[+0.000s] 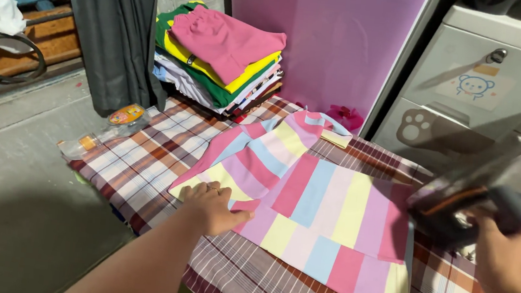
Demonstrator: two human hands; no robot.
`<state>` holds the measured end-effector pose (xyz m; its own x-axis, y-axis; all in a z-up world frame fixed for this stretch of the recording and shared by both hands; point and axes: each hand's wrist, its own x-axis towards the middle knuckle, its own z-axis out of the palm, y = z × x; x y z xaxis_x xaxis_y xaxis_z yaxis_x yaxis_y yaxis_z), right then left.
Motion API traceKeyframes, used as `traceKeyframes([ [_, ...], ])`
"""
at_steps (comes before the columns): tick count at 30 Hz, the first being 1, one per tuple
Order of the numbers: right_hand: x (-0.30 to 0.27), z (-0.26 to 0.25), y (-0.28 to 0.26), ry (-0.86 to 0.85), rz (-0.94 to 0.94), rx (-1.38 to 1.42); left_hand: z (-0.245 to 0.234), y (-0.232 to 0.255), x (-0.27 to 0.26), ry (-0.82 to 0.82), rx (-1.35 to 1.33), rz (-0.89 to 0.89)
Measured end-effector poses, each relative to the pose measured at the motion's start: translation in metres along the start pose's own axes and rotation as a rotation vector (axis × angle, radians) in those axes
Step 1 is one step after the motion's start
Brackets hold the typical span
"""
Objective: The person irons a striped garment on a plaid board, folds it into a square, and places it on a stack of colorful clothes next to a white drawer unit.
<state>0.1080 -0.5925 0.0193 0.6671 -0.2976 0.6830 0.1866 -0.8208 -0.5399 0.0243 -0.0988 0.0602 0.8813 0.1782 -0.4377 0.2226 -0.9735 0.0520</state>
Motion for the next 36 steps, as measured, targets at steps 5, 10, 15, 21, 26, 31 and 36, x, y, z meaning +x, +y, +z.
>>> traceKeyframes([
  [5,0.007,-0.006,0.059,-0.15,0.464,0.4,-0.002,0.004,-0.005,-0.028,0.003,-0.012],
  [10,0.018,-0.019,0.061,-0.309,0.603,0.298,0.0,0.005,-0.006,-0.045,0.02,-0.002],
  [15,0.025,-0.026,0.041,-0.392,0.676,0.173,0.001,0.004,-0.009,-0.07,0.012,-0.004],
  [21,0.029,-0.033,0.03,-0.366,0.724,0.063,0.018,-0.003,-0.004,-0.024,0.037,0.015],
  [26,0.013,-0.041,0.004,-0.721,0.918,-0.097,0.027,-0.007,0.0,0.019,0.038,0.021],
  [31,-0.011,-0.01,-0.07,-1.091,0.749,-0.074,0.018,0.001,-0.008,0.045,0.075,0.021],
  [36,-0.024,0.035,-0.131,-1.251,0.602,0.025,0.01,-0.009,-0.006,0.159,0.039,0.1],
])
